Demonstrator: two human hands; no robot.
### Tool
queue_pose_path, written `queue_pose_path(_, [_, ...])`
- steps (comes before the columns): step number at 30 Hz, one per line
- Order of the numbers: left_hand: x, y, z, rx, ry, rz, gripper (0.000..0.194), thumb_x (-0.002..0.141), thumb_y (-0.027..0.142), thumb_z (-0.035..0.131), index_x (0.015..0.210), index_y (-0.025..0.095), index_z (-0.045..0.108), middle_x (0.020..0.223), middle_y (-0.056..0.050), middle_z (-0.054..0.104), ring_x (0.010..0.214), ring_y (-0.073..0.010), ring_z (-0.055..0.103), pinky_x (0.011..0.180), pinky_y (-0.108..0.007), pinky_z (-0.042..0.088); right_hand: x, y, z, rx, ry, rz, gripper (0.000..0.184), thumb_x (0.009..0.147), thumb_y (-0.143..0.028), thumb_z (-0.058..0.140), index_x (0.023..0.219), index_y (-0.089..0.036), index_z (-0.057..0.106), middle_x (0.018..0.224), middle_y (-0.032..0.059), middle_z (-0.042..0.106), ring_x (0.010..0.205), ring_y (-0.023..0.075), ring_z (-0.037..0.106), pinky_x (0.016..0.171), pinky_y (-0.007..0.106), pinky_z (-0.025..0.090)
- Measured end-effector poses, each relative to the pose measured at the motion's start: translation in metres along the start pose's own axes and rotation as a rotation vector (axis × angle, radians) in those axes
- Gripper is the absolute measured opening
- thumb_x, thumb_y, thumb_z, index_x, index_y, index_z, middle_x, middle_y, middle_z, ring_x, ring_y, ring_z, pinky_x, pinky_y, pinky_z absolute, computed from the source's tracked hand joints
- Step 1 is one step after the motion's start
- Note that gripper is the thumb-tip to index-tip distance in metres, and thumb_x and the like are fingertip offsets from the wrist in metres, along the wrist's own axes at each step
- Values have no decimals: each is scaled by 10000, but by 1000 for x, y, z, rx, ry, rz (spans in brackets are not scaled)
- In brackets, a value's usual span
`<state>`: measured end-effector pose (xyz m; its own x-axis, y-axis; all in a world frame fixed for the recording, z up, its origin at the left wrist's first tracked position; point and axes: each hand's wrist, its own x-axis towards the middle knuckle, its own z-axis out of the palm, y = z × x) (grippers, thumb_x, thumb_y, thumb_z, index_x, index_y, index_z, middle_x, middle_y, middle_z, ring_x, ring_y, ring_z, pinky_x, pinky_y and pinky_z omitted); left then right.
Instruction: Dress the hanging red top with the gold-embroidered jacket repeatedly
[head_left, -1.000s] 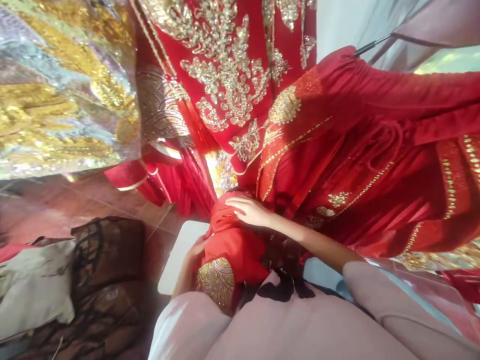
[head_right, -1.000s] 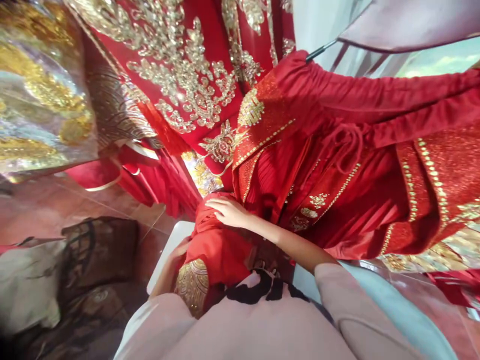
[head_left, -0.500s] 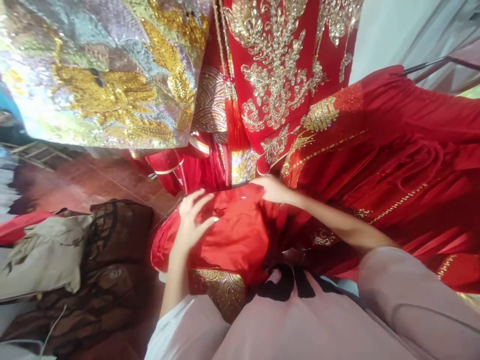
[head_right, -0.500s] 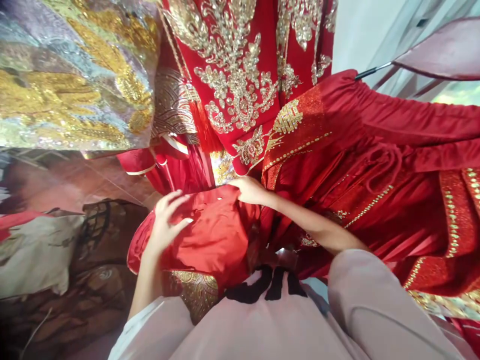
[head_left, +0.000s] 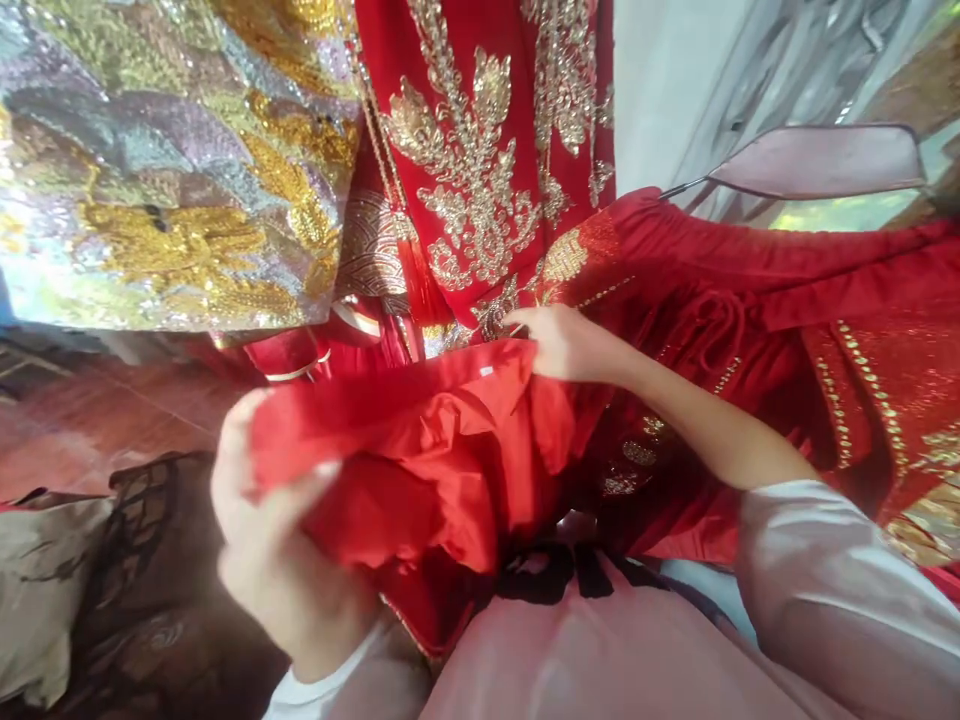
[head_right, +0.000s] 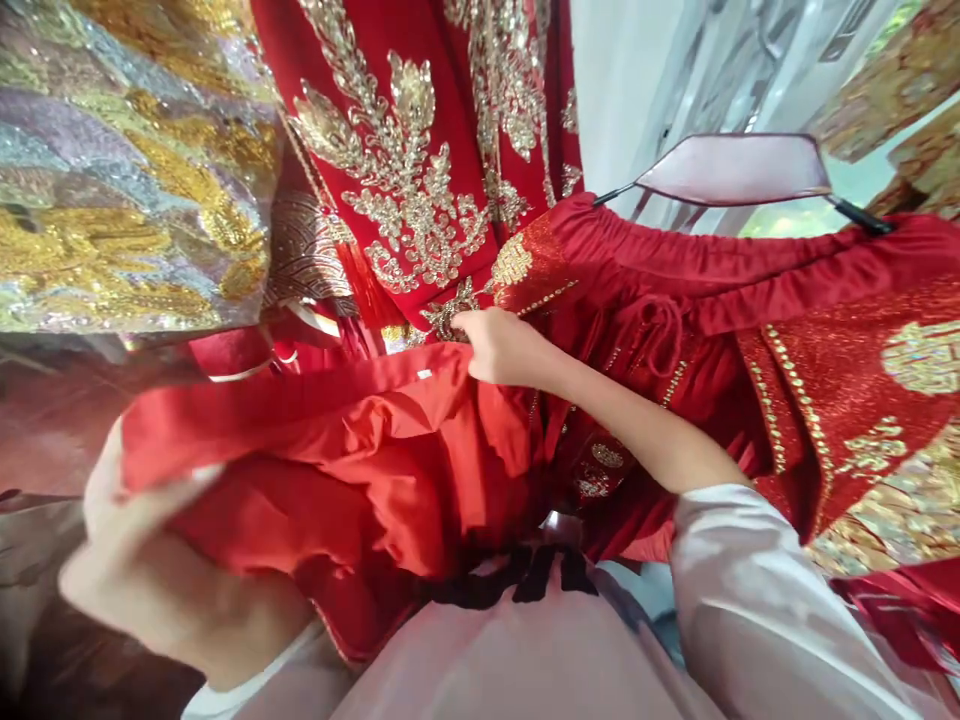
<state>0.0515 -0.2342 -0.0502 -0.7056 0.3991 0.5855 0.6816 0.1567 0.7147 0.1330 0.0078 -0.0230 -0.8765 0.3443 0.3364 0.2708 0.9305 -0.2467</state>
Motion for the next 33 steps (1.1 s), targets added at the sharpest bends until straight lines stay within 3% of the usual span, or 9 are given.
queue_pose_path(3, [-20,28,32,-142,119,79,712,678,429,574,1339,482,315,1315,-12,475,941,-320,621,632,-496,539,18,-30,-8,268,36,-100,342,705,-60,484,990,-133,657,948,51,681,857,172,624,751,269,465])
queue_pose_path(7, [-14,23,77,-13,124,110,1055,648,449,714,1447,289,43,1227,-130,509,945,-305,623,749,-474,527,10,-87,-25,269,178,-190,506,774,-56,388,1210,-235,570,887,-42,675,848,115,623,743,232,470])
queue_pose_path(10, [7,8,90,120,349,-69,828,791,461,566,1433,176,128,1184,-180,538,1052,-347,588,817,-517,488,-4,-116,-32,70,167,-289,498,833,-100,339,1196,-361,558,838,-85,657,847,111,623,688,224,461])
queue_pose_path(12, [21,1,89,158,445,-62,631,838,419,491,1369,143,291,1186,-194,545,1101,-348,566,861,-522,472,-4,-116,-37,-33,117,-355,502,855,-111,329,1237,-357,543,953,-71,657,872,120,617,674,230,457])
queue_pose_path(18, [48,-3,76,147,295,350,181,752,222,529,914,220,608,857,-60,598,895,-250,614,855,-410,490,40,-30,-77,64,-139,-411,719,744,-191,679,1410,-232,411,1301,14,539,1002,165,576,842,273,453])
queue_pose_path(22, [66,0,71,-8,585,534,108,714,145,546,787,205,598,769,-44,546,767,-215,586,776,-384,482,44,37,-108,-198,50,-136,462,828,-374,618,1256,-206,578,1154,91,608,1080,274,534,883,402,411])
queue_pose_path(25, [79,8,79,-133,855,676,106,753,161,552,814,206,627,758,-46,493,796,-218,551,823,-407,447,29,59,-119,-371,12,42,347,867,-401,538,1073,-158,674,1025,119,643,976,278,565,830,404,398])
queue_pose_path(27, [91,15,97,-145,808,712,98,776,234,571,831,200,646,762,-53,487,797,-217,541,803,-395,444,20,60,-121,-362,-28,15,306,858,-379,531,1017,-176,695,986,85,655,928,244,573,810,373,390])
queue_pose_path(33, [156,27,196,73,110,681,213,858,266,494,976,192,655,942,-109,618,812,-206,599,701,-316,441,11,57,-117,-285,30,-56,233,802,-296,564,906,-162,723,842,74,666,790,190,564,754,335,377])
